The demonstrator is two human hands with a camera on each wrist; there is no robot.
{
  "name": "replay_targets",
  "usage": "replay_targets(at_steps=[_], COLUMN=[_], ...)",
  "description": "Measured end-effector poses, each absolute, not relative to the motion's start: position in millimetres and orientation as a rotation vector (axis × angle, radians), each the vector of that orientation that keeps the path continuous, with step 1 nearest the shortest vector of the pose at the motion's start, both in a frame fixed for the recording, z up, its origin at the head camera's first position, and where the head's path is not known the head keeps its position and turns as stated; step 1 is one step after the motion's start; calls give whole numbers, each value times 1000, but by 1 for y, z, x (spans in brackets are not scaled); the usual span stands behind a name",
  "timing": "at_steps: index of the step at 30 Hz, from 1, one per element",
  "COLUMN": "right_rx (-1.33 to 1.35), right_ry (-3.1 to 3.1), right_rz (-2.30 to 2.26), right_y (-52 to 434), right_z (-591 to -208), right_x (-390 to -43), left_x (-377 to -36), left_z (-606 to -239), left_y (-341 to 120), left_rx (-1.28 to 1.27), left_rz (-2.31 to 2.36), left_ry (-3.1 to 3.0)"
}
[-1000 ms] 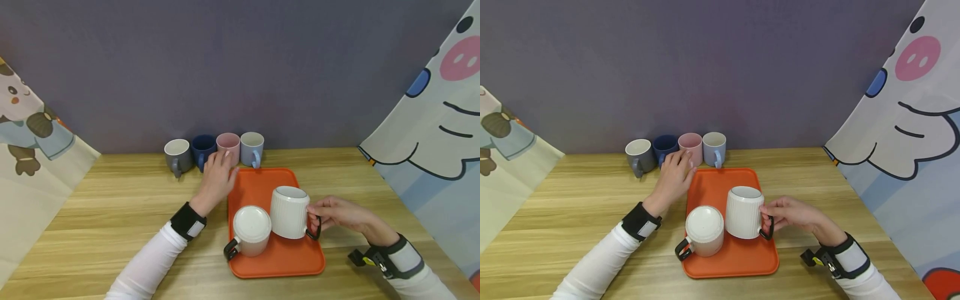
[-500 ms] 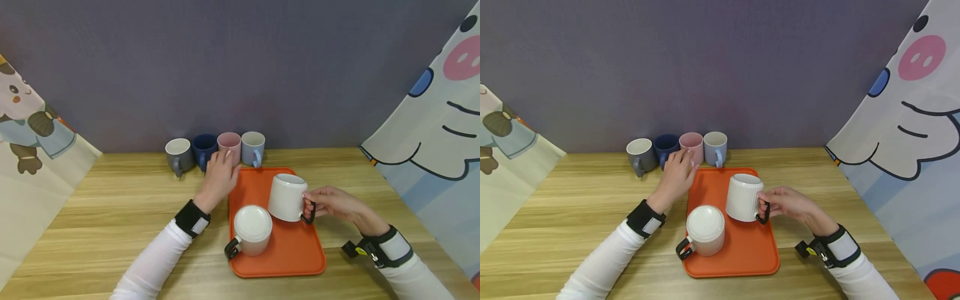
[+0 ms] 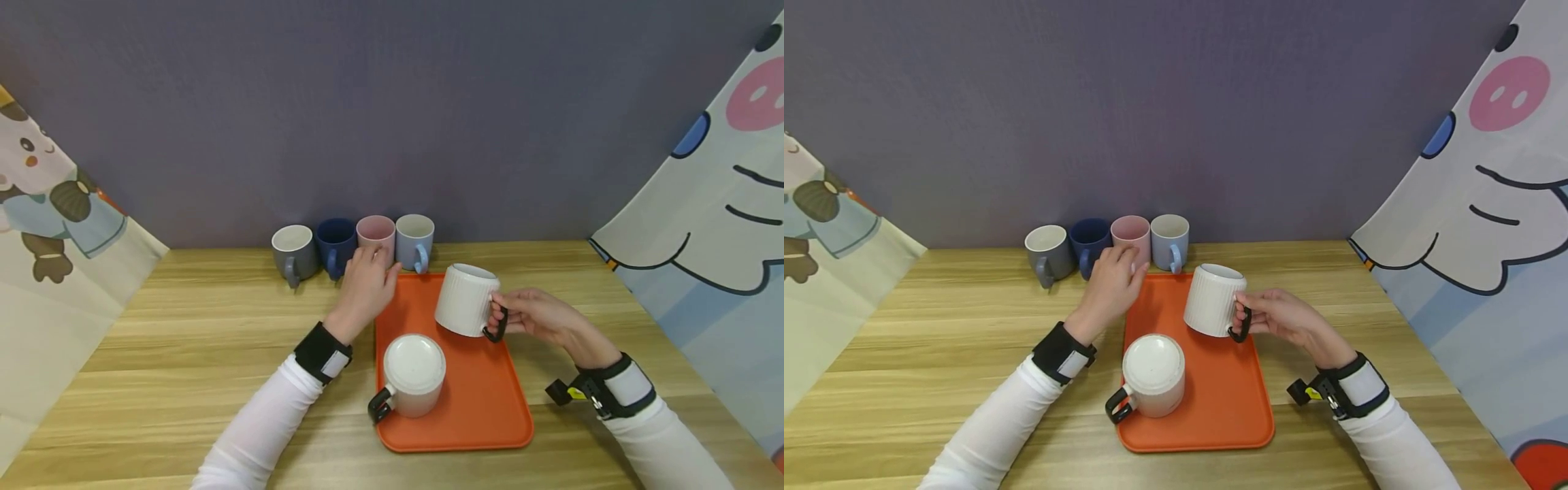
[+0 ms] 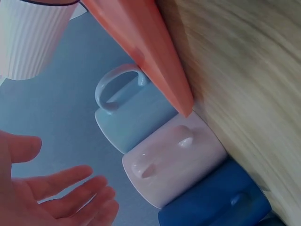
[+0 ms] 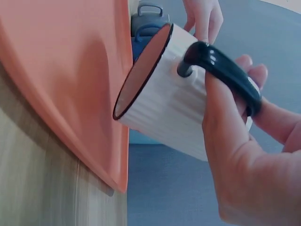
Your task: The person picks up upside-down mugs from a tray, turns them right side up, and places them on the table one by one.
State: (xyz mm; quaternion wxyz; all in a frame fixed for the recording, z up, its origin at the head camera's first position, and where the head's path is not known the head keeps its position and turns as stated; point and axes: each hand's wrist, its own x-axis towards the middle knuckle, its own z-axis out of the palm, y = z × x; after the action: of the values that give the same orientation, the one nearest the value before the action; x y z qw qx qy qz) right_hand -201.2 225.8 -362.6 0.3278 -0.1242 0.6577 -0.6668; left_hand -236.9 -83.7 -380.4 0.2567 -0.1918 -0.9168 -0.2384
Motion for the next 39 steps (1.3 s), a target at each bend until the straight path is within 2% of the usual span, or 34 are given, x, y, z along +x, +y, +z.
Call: replay_targets(at_steps=[39], right_rx=[-163], right_ry=[1527], right_rz=[-2168], right_y=[180], right_z=[-332], right_x=[-241], left_x=[-232], left_z=[-358], left_y=[-60], left_rx=[-569], left_rz=[-892], left_ry=[-2488])
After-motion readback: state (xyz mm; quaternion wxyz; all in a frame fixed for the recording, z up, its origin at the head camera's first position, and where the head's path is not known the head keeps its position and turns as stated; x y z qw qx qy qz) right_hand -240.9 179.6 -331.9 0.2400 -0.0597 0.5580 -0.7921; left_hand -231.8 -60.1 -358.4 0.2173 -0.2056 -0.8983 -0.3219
